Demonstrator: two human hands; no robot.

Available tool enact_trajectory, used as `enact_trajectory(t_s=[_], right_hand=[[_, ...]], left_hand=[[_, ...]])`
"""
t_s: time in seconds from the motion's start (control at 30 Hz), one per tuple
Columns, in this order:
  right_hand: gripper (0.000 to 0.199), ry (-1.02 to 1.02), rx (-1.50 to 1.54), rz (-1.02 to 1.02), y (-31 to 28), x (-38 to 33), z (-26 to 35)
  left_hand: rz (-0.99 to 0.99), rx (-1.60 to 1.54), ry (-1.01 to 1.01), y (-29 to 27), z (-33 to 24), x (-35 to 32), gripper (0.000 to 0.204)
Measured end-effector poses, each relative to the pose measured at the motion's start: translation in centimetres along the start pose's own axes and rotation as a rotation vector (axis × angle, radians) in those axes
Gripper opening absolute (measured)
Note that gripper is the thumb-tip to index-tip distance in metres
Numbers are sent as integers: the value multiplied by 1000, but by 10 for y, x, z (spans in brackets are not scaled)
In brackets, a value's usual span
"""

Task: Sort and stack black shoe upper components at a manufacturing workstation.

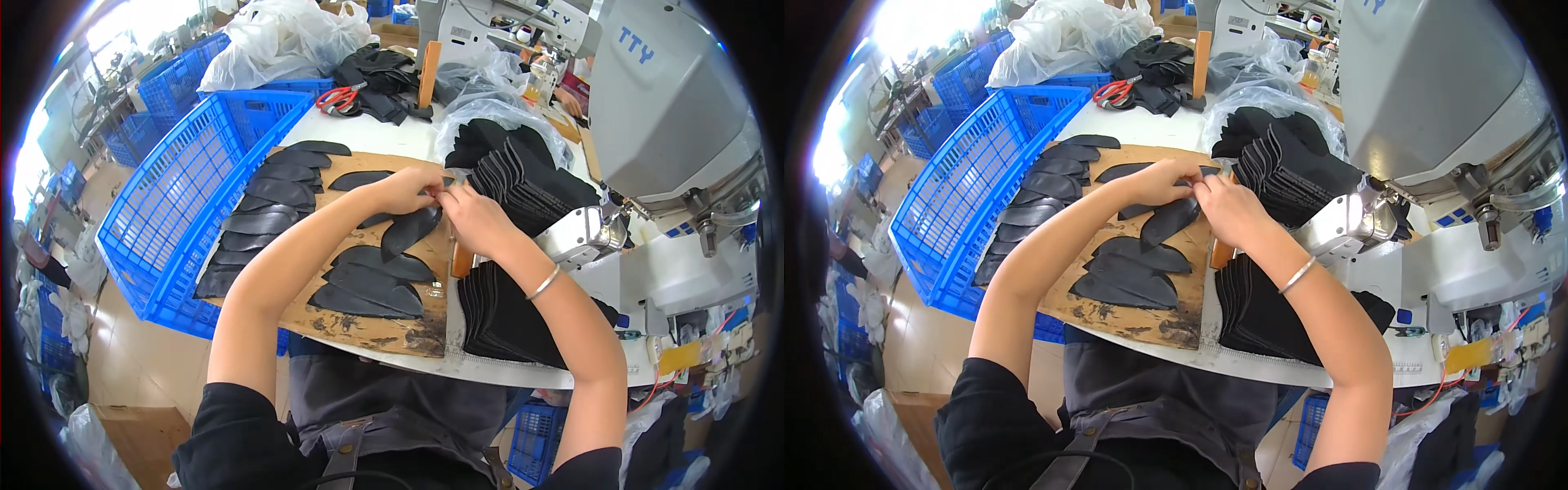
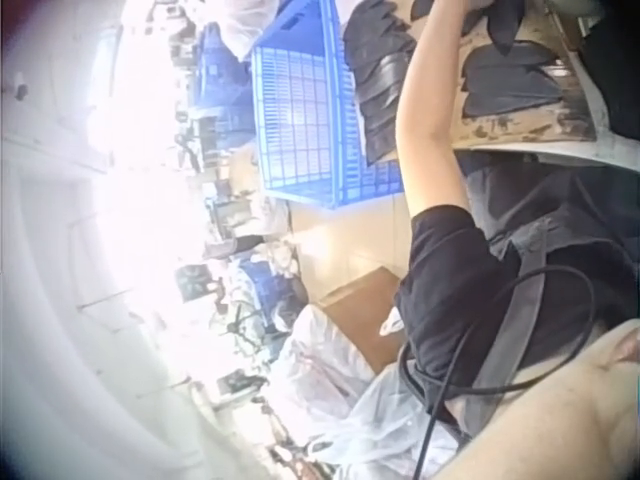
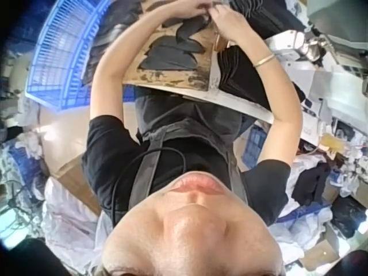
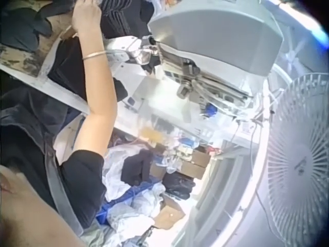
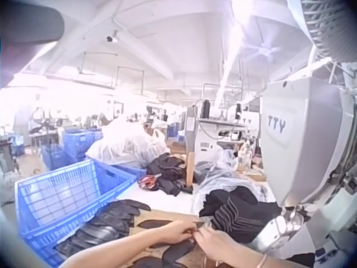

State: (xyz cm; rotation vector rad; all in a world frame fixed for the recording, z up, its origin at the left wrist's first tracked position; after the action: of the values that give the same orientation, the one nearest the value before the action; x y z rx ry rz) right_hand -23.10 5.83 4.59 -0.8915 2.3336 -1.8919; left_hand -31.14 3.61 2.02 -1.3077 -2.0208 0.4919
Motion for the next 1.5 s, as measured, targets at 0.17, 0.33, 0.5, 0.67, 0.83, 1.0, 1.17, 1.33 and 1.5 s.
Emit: enact_trajectory(t_s=[0.17, 0.33, 0.5, 0.67, 0.83, 1.0, 1.17, 1.33, 1.5], right_hand=[[28, -4, 79, 66, 12, 14, 6], [43, 149, 247, 414, 54, 8, -11], [56, 203, 204, 461, 53, -4, -13], [37, 20, 49, 260, 48, 9, 1], [26, 192, 371, 244, 14, 21, -1], [36, 165, 1622, -77, -57, 0, 38], [26, 390, 1718, 38, -67, -72, 23], [20, 623, 1630, 59, -95, -154, -12], [25, 770, 1390, 398, -93, -205, -23]], left_hand=[[-97, -55, -171, -8, 21, -24, 19], [-156, -193, -119, -30, 24, -54, 20], [-271, -422, -380, -96, -24, -102, 19], [-404, -454, -283, -168, -62, -157, 11], [-257, -347, -277, -153, -92, -139, 18], [-74, -659, 19, -92, -151, -93, 17], [123, -880, 211, -43, -201, -58, 27], [116, -753, -279, 28, -183, -25, 40], [286, -603, -282, 119, -171, 9, 41]])
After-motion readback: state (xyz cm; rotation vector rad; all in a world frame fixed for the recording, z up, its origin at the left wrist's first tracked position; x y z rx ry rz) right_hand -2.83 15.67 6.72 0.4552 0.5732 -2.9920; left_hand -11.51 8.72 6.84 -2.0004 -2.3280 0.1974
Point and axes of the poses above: each hand's wrist, its own x-axis towards the middle knuckle, its own y-axis out of the palm, z = x × y, the point moved 10 cm from there along x, towards the middle knuckle, and after that the axes turned 11 degrees about -x, right-handed, at the moved point
